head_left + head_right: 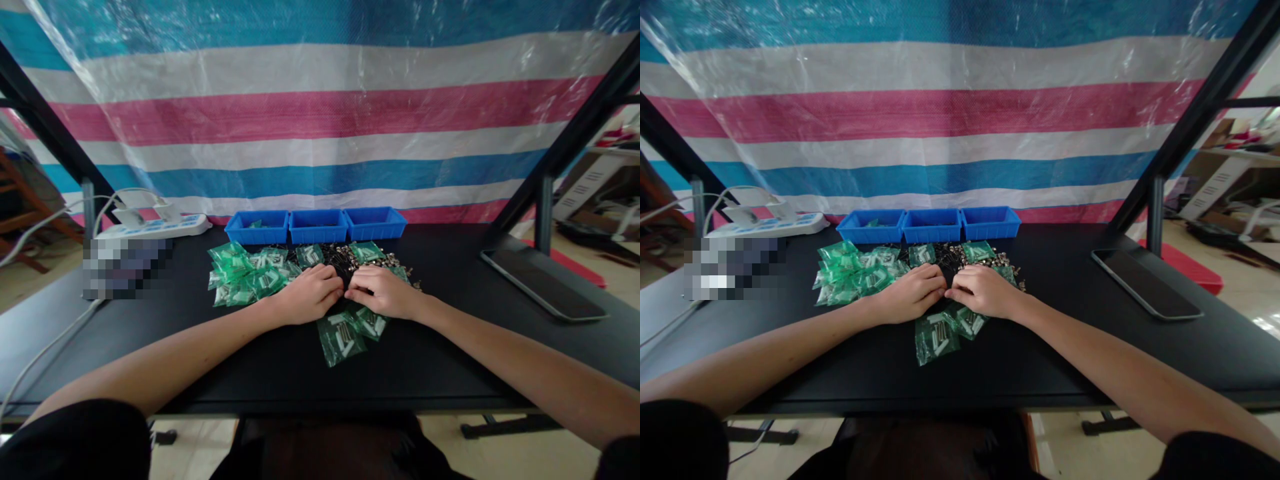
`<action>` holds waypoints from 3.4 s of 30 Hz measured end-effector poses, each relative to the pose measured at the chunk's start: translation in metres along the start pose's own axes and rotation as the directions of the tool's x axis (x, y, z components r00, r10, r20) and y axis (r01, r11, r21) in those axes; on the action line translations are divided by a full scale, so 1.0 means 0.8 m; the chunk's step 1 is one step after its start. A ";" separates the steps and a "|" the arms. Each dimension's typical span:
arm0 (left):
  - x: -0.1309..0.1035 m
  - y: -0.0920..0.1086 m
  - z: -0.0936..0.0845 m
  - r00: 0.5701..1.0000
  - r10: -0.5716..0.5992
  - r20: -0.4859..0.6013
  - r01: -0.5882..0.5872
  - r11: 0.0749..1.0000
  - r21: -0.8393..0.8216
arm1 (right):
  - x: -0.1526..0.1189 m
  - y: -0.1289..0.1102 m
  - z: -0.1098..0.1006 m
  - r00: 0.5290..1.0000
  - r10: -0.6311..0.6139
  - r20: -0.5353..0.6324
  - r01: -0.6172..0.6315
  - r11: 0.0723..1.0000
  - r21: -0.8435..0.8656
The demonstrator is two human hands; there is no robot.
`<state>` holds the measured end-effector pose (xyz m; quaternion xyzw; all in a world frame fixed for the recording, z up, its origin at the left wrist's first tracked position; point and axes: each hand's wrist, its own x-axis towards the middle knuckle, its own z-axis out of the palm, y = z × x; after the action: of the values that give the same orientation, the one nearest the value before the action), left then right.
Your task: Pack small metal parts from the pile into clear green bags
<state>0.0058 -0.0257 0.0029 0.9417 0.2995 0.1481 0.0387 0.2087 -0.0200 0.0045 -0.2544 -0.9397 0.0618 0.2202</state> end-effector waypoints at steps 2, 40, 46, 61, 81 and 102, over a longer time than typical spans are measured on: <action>0.000 0.000 0.001 1.000 0.003 -0.003 -0.003 1.000 -0.001 | 0.000 0.000 0.000 1.000 0.007 0.006 -0.007 1.000 -0.002; 0.001 0.000 0.000 1.000 -0.001 0.007 0.000 1.000 0.018 | 0.000 -0.002 -0.002 0.998 0.060 0.034 -0.059 0.998 -0.025; 0.001 0.000 0.001 1.000 0.005 0.000 -0.005 1.000 0.012 | 0.000 -0.002 -0.002 0.997 0.069 0.040 -0.068 0.997 -0.031; 0.001 0.000 0.000 1.000 -0.012 0.003 0.012 1.000 0.017 | 0.000 -0.005 -0.005 0.994 0.098 0.054 -0.098 0.995 -0.009; 0.001 -0.001 0.002 1.000 0.001 -0.001 -0.001 1.000 0.020 | -0.004 -0.005 -0.006 0.994 0.096 0.047 -0.096 0.995 -0.001; 0.001 0.000 0.001 1.000 -0.013 0.002 0.013 1.000 0.018 | -0.003 -0.004 -0.003 0.994 0.109 0.008 -0.109 0.994 -0.008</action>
<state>0.0065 -0.0252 0.0023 0.9401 0.3071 0.1443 0.0315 0.2103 -0.0236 0.0065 -0.3059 -0.9255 0.0713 0.2118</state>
